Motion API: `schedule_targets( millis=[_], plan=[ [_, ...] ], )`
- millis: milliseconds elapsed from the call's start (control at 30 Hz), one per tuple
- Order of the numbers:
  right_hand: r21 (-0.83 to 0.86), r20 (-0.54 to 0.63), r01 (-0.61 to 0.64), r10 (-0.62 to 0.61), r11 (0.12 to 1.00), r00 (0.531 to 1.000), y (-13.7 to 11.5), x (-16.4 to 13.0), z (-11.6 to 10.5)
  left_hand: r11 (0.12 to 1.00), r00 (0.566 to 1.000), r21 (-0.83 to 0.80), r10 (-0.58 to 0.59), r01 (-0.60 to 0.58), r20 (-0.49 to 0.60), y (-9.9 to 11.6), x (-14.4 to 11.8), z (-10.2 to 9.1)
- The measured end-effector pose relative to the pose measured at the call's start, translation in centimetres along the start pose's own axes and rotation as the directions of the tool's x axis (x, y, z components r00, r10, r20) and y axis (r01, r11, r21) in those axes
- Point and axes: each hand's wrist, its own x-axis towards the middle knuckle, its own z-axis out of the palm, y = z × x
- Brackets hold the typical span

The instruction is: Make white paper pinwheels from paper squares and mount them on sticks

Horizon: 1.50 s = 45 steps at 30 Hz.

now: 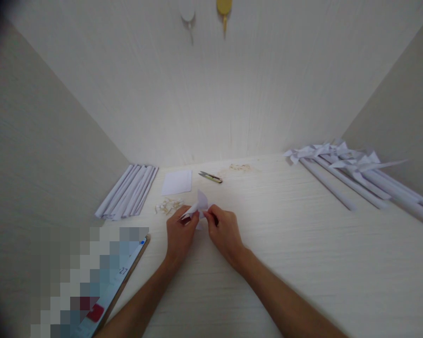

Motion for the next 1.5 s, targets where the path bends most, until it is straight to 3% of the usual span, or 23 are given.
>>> schedule_targets(
  millis=[267,433,500,567,633,700,733,833,900,967,1033,1100,1133,1167,1267,1333,1400,1500],
  plan=[
    [-0.063,0.001,0.054,-0.054,0.997,0.999,0.1,-0.4,0.3,0.998,0.998,0.023,0.056,-0.056,-0.017,-0.4,0.0,0.0],
    [0.029,0.011,0.006,-0.006,1.000,1.000,-0.1,-0.2,0.1,0.994,0.995,0.049,0.102,-0.102,-0.010,-0.4,-0.1,-0.1],
    [0.155,0.061,-0.087,0.078,0.984,0.995,-0.2,0.2,0.0,0.987,0.990,0.083,0.142,-0.141,-0.011,-0.4,-0.1,-0.1],
    [0.317,0.194,-0.256,0.202,0.913,0.960,-0.2,0.8,-0.1,0.974,0.982,0.127,0.190,-0.186,-0.020,-0.4,-0.1,-0.1],
    [0.415,0.369,-0.455,0.311,0.788,0.876,-0.1,1.3,-0.4,0.956,0.968,0.165,0.250,-0.243,-0.024,-0.4,0.0,-0.1],
    [0.405,0.463,-0.558,0.363,0.724,0.808,-0.1,1.7,-0.8,0.938,0.952,0.181,0.304,-0.296,-0.018,-0.5,0.0,-0.1],
    [0.379,0.448,-0.542,0.363,0.750,0.817,-0.2,1.7,-1.0,0.931,0.946,0.184,0.324,-0.316,-0.015,-0.6,0.0,-0.1],
    [0.252,0.222,-0.250,0.196,0.935,0.955,-0.6,1.6,-1.6,0.924,0.939,0.184,0.343,-0.335,-0.012,-0.7,-0.1,-0.1],
    [0.187,0.139,-0.139,0.114,0.972,0.984,-0.9,1.4,-1.8,0.923,0.937,0.179,0.349,-0.341,-0.014,-0.7,-0.1,-0.1],
    [0.247,0.231,-0.286,0.231,0.926,0.945,-1.1,1.5,-1.8,0.918,0.931,0.173,0.366,-0.357,-0.018,-0.7,-0.2,0.0],
    [0.341,0.396,-0.534,0.397,0.774,0.828,-1.2,1.7,-1.7,0.909,0.920,0.167,0.391,-0.382,-0.021,-0.6,-0.2,0.0],
    [0.396,0.484,-0.655,0.459,0.644,0.745,-1.2,1.8,-1.6,0.906,0.916,0.161,0.400,-0.391,-0.026,-0.5,-0.2,0.0],
    [0.405,0.479,-0.652,0.459,0.641,0.749,-1.1,1.8,-1.6,0.908,0.917,0.158,0.397,-0.388,-0.029,-0.5,-0.3,0.0],
    [0.401,0.443,-0.607,0.435,0.686,0.784,-1.1,1.7,-1.6,0.911,0.920,0.156,0.391,-0.382,-0.032,-0.5,-0.3,0.0],
    [0.325,0.202,-0.289,0.232,0.901,0.951,-1.0,1.2,-1.5,0.917,0.925,0.151,0.378,-0.368,-0.039,-0.5,-0.3,0.0],
    [0.284,0.120,-0.182,0.153,0.941,0.981,-1.1,1.0,-1.5,0.915,0.922,0.151,0.385,-0.375,-0.039,-0.5,-0.3,-0.1],
    [0.351,0.221,-0.329,0.264,0.877,0.939,-1.2,1.1,-1.3,0.911,0.918,0.156,0.394,-0.383,-0.044,-0.4,-0.3,-0.1],
    [0.439,0.462,-0.634,0.446,0.636,0.767,-1.3,1.5,-1.2,0.904,0.912,0.166,0.407,-0.393,-0.058,-0.4,-0.3,0.0]
  ],
)
